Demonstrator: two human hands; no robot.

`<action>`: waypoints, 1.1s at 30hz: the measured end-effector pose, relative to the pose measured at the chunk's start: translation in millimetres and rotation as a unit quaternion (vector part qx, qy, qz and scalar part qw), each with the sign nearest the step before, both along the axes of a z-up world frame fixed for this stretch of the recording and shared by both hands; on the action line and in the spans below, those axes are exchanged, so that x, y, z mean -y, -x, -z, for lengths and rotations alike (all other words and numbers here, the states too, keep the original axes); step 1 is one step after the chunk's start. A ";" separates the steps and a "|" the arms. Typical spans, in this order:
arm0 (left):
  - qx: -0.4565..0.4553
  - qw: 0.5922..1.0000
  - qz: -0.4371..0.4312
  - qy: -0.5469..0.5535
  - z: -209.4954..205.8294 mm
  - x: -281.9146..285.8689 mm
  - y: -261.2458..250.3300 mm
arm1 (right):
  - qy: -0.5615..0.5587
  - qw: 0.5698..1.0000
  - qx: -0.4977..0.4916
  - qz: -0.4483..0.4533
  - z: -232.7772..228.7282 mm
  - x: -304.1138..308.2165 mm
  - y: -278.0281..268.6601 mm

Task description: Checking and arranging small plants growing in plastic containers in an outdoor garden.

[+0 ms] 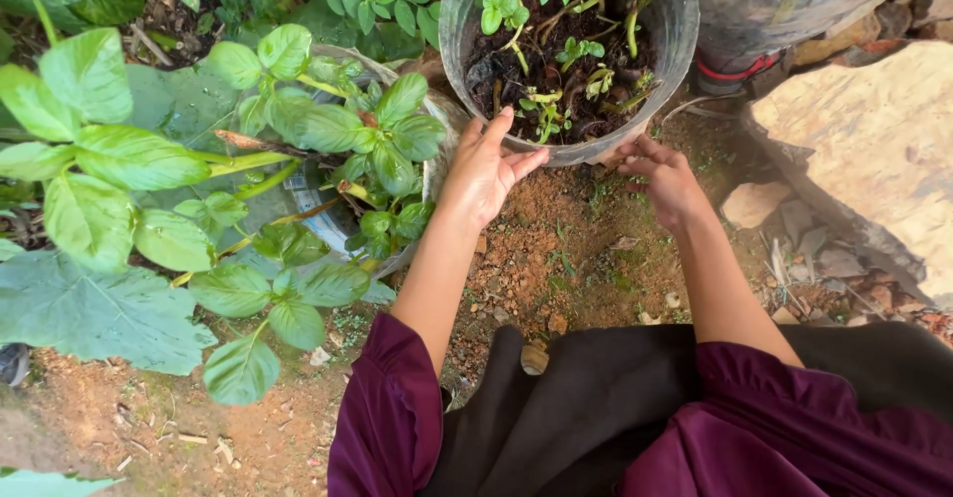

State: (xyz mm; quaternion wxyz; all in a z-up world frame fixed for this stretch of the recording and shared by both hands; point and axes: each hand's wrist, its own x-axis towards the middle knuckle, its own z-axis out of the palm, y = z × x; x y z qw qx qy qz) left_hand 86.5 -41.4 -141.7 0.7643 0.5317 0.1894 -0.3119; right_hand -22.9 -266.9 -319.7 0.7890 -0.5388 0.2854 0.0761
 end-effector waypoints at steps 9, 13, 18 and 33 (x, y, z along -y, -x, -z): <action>0.077 0.954 0.261 -0.129 16.2 -19.9 80.9 | 0.021 0.999 -0.030 0.034 2.3 -14.9 9.8; 0.201 0.863 0.419 -0.197 103.6 -76.7 138.3 | 0.080 0.997 -0.013 0.007 71.5 -13.4 12.3; 0.126 0.902 0.331 -0.247 166.8 -126.5 191.4 | 0.229 0.954 -0.031 -0.191 43.9 -47.2 -0.4; 0.266 0.762 0.021 -0.590 149.1 -193.5 163.9 | 0.322 0.864 -0.077 -0.378 -60.7 -102.4 -5.6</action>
